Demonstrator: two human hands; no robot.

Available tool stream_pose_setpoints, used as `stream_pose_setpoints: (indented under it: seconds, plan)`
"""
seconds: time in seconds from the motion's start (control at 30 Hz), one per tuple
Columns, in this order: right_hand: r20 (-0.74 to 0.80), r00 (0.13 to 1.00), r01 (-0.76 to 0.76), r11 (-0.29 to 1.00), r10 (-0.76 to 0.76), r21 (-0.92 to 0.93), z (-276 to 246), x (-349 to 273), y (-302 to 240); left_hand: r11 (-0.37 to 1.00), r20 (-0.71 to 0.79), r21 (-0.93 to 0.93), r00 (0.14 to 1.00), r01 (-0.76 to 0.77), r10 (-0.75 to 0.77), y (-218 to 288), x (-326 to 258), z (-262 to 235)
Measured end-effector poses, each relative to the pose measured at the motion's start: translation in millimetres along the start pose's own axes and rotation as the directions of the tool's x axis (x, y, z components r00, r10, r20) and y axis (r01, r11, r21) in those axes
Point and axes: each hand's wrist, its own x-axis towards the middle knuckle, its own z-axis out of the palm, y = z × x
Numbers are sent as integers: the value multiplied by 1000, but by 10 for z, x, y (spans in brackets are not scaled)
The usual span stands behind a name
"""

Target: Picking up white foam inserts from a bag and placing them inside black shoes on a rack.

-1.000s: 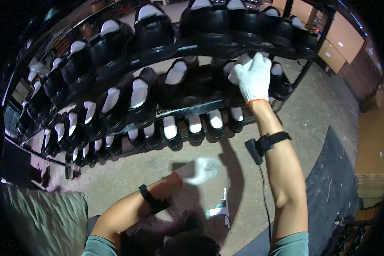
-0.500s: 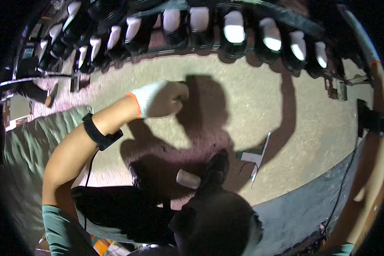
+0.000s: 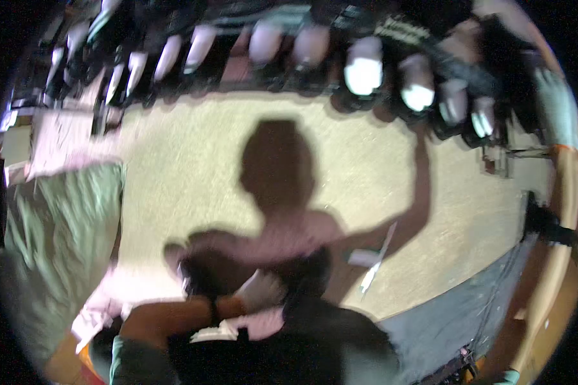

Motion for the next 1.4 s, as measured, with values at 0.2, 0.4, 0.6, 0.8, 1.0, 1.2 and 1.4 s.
stream_pose_setpoints:
  seconds: [0.2, 0.4, 0.6, 0.8, 1.0, 1.2, 1.4]
  plan:
    - [-4, 990, -136, 944, 144, 299, -1105, 206, -1190, 976, 168, -21, 963, 218, -212, -519, 458, -2054]
    - [136, 738, -293, 133, 661, 947, -2033, -460, -2085, 862, -383, -499, 869, 91, -314, -245, 1580, -3556]
    - [155, 891, -302, 301, 428, 904, -2337, -1325, -2104, 369, -311, -875, 948, -314, 68, 500, 2832, -4323]
    - [194, 860, -440, 494, 473, 750, -2315, -1450, -1539, 121, -218, -960, 945, -253, 242, 825, 3089, -4877]
    - [221, 377, -285, -114, 899, 952, -1504, -1178, -968, 128, -243, -963, 969, -237, -34, 894, 3471, -5144]
    - [304, 244, -756, -16, 921, 654, -874, -366, -428, -121, -127, -979, 957, -163, -261, 930, 4083, -4778]
    - [303, 512, -830, 373, 803, 414, -987, -31, -554, -346, -267, -874, 933, -340, -242, 618, 4420, -4502]
